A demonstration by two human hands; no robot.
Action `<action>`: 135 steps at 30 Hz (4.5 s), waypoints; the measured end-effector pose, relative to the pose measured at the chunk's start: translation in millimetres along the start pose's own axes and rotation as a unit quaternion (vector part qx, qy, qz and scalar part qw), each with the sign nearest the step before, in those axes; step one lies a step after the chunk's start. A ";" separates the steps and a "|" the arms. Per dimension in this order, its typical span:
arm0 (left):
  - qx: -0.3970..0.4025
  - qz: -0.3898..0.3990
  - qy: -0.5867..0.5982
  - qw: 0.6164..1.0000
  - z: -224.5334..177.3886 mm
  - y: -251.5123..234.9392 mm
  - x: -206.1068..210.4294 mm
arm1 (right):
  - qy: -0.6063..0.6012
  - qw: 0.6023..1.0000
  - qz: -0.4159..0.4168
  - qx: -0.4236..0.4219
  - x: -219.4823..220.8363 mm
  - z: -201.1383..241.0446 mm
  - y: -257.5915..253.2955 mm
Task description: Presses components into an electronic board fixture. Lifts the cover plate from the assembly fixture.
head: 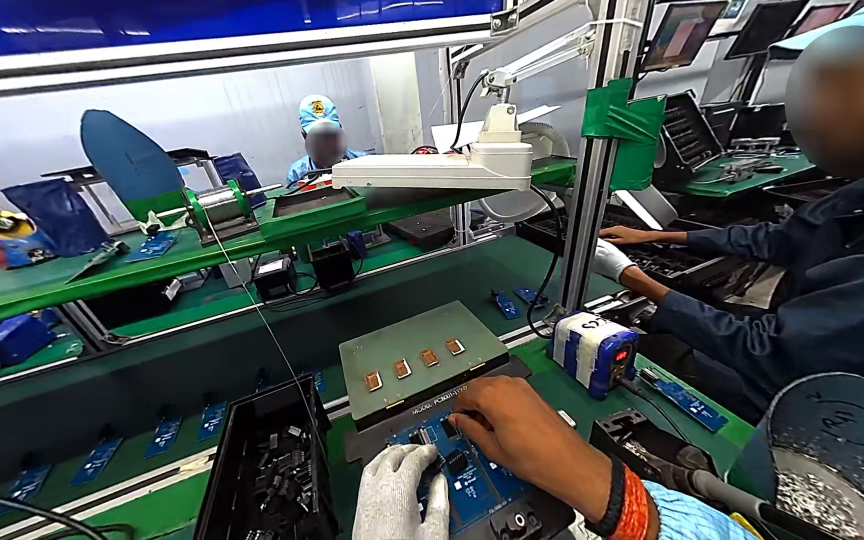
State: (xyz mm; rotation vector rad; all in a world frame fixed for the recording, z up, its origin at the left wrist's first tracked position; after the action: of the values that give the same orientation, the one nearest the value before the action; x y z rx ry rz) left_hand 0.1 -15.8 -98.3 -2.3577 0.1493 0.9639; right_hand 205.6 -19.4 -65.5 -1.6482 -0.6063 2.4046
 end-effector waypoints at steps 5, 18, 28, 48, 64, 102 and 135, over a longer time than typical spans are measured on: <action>-0.035 -0.020 0.013 0.999 -0.3 1.5 -2.1 | -0.057 0.996 0.026 -0.061 -11.9 1.0 8.5; -0.168 -0.215 0.132 0.953 10.6 -2.7 -18.3 | -0.042 0.988 0.130 -0.066 -3.2 22.5 -6.8; -0.138 -0.248 0.124 0.951 19.5 -6.8 -24.5 | -0.101 0.986 0.081 -0.107 4.5 17.2 -11.9; -0.116 -0.242 0.081 0.960 29.8 -8.2 -21.1 | -0.076 0.994 0.071 -0.020 8.9 13.3 -25.7; -0.121 -0.247 0.070 0.959 30.9 -8.9 -18.0 | -0.031 0.994 0.086 -0.056 4.8 19.7 -24.0; -0.086 -0.246 0.065 0.963 31.1 -9.0 -16.1 | 0.001 0.994 0.069 -0.090 3.7 29.7 -24.3; -0.099 -0.305 -0.040 0.946 65.7 -16.7 -21.5 | -0.096 0.983 0.137 -0.071 18.3 53.7 -51.7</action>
State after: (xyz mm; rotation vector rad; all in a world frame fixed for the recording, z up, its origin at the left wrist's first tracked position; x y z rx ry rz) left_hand -50.4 32.1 -113.4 -2.3038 -0.7020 0.7817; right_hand 144.5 21.2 -43.1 -1.6619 -0.6302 2.8032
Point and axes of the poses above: each hand's wrist, its own y-axis away from the middle knuckle, its own x-axis out of the palm, z = x × y, the point moved 1 cm from there along -y, towards the middle knuckle, and after that the axes turned 9 degrees about -z, right-handed, at the moved point
